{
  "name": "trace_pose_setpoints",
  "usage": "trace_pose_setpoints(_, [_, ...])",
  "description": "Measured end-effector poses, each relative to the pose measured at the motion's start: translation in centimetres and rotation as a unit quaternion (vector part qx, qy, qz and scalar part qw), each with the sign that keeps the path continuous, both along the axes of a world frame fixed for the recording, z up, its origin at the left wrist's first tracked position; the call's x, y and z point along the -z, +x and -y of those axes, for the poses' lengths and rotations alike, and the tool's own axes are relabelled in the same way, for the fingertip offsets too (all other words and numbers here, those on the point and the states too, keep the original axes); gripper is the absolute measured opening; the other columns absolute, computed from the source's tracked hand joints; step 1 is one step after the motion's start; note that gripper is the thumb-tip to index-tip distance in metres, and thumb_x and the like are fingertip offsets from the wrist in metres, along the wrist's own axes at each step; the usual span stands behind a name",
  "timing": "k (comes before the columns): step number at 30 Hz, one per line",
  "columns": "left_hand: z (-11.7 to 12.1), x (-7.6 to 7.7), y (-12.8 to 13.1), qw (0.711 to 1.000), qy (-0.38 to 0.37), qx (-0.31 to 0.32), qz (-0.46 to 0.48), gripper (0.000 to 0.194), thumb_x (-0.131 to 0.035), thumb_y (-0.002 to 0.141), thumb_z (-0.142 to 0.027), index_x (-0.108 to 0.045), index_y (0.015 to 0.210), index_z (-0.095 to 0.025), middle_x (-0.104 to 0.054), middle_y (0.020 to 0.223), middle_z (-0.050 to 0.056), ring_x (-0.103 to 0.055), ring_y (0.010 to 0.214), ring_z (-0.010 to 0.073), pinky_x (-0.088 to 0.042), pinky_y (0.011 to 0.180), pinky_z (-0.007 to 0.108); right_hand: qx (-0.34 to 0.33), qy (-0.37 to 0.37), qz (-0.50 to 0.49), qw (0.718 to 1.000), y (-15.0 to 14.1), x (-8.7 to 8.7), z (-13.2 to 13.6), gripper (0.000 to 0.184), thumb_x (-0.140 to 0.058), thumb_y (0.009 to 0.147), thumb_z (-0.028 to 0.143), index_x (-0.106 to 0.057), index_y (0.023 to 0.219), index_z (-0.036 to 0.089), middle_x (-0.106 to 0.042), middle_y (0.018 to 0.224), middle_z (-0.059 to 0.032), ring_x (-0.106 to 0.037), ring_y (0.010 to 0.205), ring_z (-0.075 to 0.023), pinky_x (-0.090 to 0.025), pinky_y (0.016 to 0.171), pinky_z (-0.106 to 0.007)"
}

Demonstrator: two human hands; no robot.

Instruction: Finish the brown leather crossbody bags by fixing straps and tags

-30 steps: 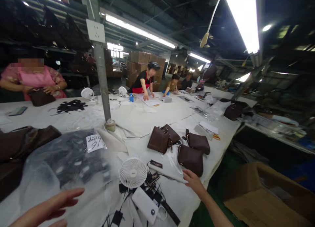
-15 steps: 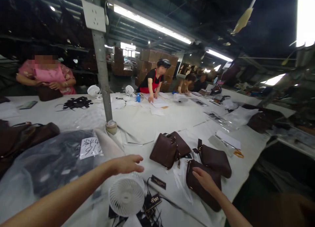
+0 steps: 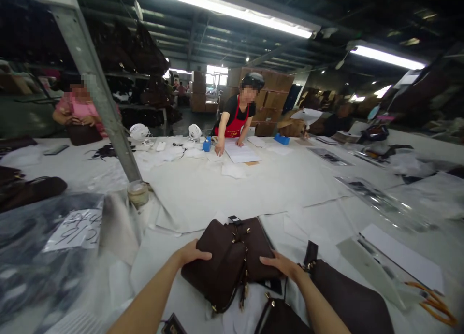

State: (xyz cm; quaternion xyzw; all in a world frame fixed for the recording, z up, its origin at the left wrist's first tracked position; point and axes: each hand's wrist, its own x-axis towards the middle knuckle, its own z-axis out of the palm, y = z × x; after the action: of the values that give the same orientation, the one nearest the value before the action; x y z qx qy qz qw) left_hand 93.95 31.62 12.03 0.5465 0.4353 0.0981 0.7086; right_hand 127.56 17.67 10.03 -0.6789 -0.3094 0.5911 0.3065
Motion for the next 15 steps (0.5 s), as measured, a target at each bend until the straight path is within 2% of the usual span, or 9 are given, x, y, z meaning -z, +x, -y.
trace_pose_setpoints(3, [1.3, 0.6, 0.2, 0.993, -0.096, -0.016, 0.07, 0.071, -0.084, 0.053, -0.046, -0.06, 0.113, -0.015, -0.07, 0.113, 0.013, -0.061, 0.111, 0.0324, -0.047, 0.099, 0.042, 0.014, -0.016, -0.048, 0.999, -0.7, 0.4, 0.8, 0.073, -0.076, 0.054, 0.047, -0.054, 0.117, 0.017, -0.069, 0.101, -0.0101, -0.065, 0.093, -0.0251, -0.051, 0.077, -0.034])
trace_pose_setpoints(6, [3.9, 1.1, 1.8, 0.971, -0.18, -0.078, 0.134, 0.072, -0.079, 0.061, -0.052, -0.057, 0.118, -0.015, -0.068, 0.115, 0.015, -0.061, 0.112, 0.0317, -0.047, 0.099, 0.042, 0.023, 0.011, -0.067, 0.997, -1.7, 0.8, 1.4, 0.071, -0.069, 0.058, 0.04, -0.048, 0.122, 0.017, -0.065, 0.085, -0.0029, -0.064, 0.08, -0.0205, -0.048, 0.069, -0.03])
trace_pose_setpoints(8, [5.2, 0.9, 3.3, 0.962, -0.187, -0.126, 0.157, 0.072, -0.08, 0.06, -0.049, -0.056, 0.119, -0.015, -0.067, 0.119, 0.015, -0.061, 0.114, 0.0317, -0.047, 0.1, 0.042, 0.037, 0.039, -0.058, 0.997, -2.1, 0.6, 1.1, 0.071, -0.065, 0.06, 0.037, -0.045, 0.125, 0.02, -0.061, 0.082, 0.0003, -0.062, 0.076, -0.0183, -0.046, 0.066, -0.029])
trace_pose_setpoints(10, [5.5, 0.3, 4.8, 0.96, -0.17, -0.157, 0.16, 0.071, -0.083, 0.058, -0.043, -0.057, 0.118, -0.016, -0.064, 0.123, 0.015, -0.06, 0.115, 0.0316, -0.047, 0.101, 0.041, 0.05, 0.042, -0.028, 0.997, -2.2, 0.1, 0.3, 0.068, -0.062, 0.062, 0.04, -0.044, 0.126, 0.022, -0.06, 0.085, -0.0004, -0.062, 0.081, -0.0195, -0.046, 0.068, -0.031])
trace_pose_setpoints(13, [4.8, -0.7, 6.2, 0.959, -0.166, -0.176, 0.147, 0.07, -0.083, 0.058, -0.044, -0.057, 0.117, -0.016, -0.063, 0.126, 0.015, -0.06, 0.115, 0.0318, -0.047, 0.101, 0.042, 0.059, 0.04, 0.001, 0.997, -2.0, -0.1, -1.2, 0.063, -0.062, 0.063, 0.047, -0.05, 0.119, 0.021, -0.063, 0.087, -0.0035, -0.061, 0.087, -0.0246, -0.048, 0.073, -0.038])
trace_pose_setpoints(15, [4.4, -0.9, 6.6, 0.96, -0.171, -0.169, 0.141, 0.072, -0.083, 0.058, -0.045, -0.057, 0.118, -0.016, -0.063, 0.125, 0.016, -0.06, 0.114, 0.032, -0.047, 0.1, 0.042, 0.071, 0.071, -0.003, 0.995, -2.3, 0.6, -2.0, 0.061, -0.065, 0.061, 0.049, -0.054, 0.114, 0.019, -0.064, 0.087, -0.0047, -0.06, 0.089, -0.0266, -0.048, 0.076, -0.041])
